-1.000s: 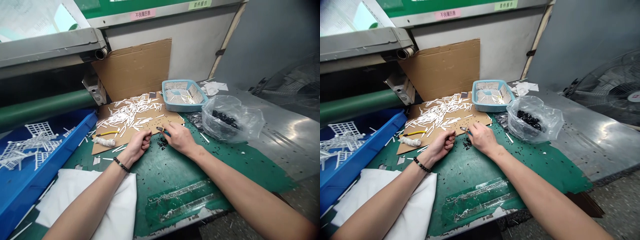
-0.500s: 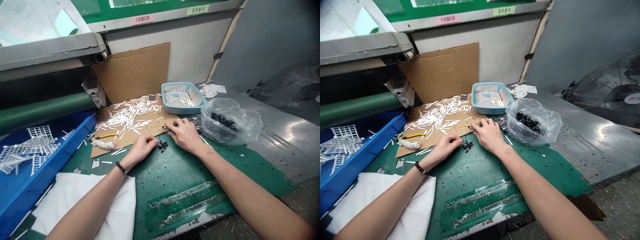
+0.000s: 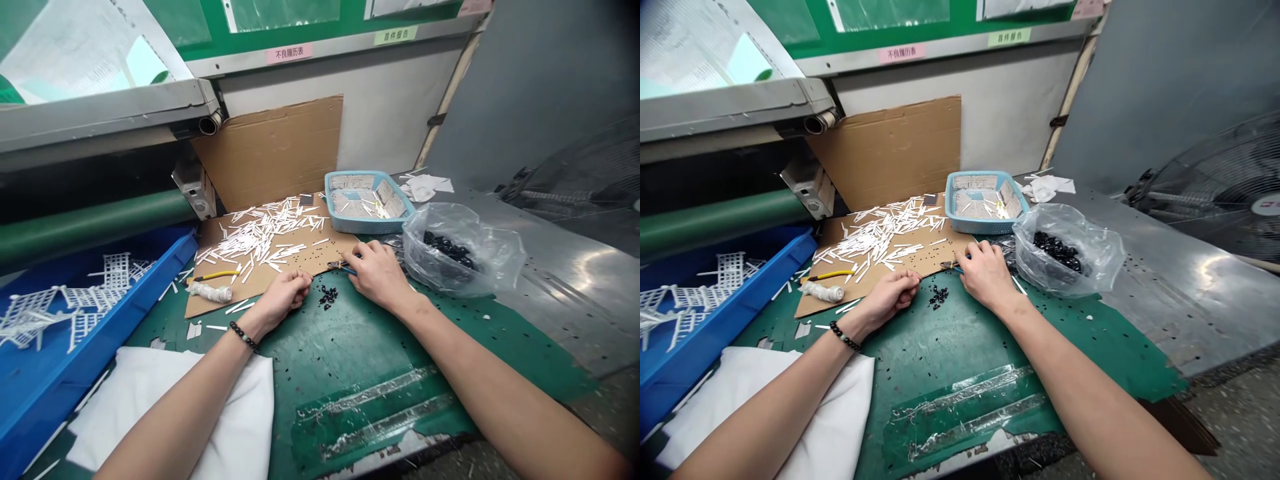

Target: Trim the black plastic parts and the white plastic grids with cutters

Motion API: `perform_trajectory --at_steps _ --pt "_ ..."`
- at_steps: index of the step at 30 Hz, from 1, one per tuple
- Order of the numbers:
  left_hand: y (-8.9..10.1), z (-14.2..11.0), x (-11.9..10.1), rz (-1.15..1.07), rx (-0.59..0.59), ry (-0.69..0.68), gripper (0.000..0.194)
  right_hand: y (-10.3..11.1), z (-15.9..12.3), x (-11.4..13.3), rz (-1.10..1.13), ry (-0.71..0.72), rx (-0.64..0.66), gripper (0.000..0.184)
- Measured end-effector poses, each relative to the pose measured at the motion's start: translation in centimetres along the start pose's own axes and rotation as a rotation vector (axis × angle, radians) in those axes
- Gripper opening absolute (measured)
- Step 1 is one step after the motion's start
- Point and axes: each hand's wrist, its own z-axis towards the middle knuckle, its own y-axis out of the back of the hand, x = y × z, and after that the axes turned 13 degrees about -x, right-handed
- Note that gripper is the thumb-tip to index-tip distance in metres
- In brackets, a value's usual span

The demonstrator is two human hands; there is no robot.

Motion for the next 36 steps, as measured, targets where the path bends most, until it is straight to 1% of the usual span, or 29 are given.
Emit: perform_trajectory --at_steps 1,3,6,8,12,15,18,21,25,31,36 --pt "0.1 0.1 0.0 -0.128 0.011 0.065 0.007 0.1 -0.1 0.0 -0.023 -0.004 0.016 0.026" --pt "0.3 0.2 0.0 -0.300 0.021 0.140 0.007 0.3 -0.1 0.1 -0.027 -0.027 0.007 0.029" --pt "0.5 0.3 0.2 -0.397 0.013 0.184 0.010 0.1 -0.1 0.5 0.032 -0.019 -0.014 0.032" --pt "0.5 0.4 0.3 -0.424 0.011 0.184 0.011 -0.1 -0.1 0.9 0.086 0.003 -0.025 0.033" --pt "0.6 0.5 0.5 -0.437 0.013 0.146 0.012 -0.5 -0.1 1.2 0.160 0.009 -0.078 0.035" --pt "0.5 0.5 0.5 -0.427 -0.016 0.129 0.016 -0.7 -0.2 1.3 0.218 0.006 -0.105 0.036" --pt "0.4 0.6 0.6 -0.412 -0.044 0.110 0.018 -0.7 -0.2 1.5 0.279 0.041 -0.098 0.036" --pt "0.4 0.8 0.8 -0.411 -0.050 0.084 0.019 -0.4 -0.2 2.1 0.309 0.082 -0.065 0.036" --pt "0.5 1.1 1.2 -0.410 -0.056 0.063 0.023 -0.1 -0.2 2.6 0.308 0.098 -0.044 0.034" --pt "0.6 1.1 1.2 -0.394 -0.059 0.037 0.026 -0.1 -0.3 2.6 0.268 0.089 -0.024 0.033" --pt "0.5 0.6 0.7 -0.339 -0.065 0.027 0.027 0.6 0.0 2.8 0.186 0.155 0.014 0.033"
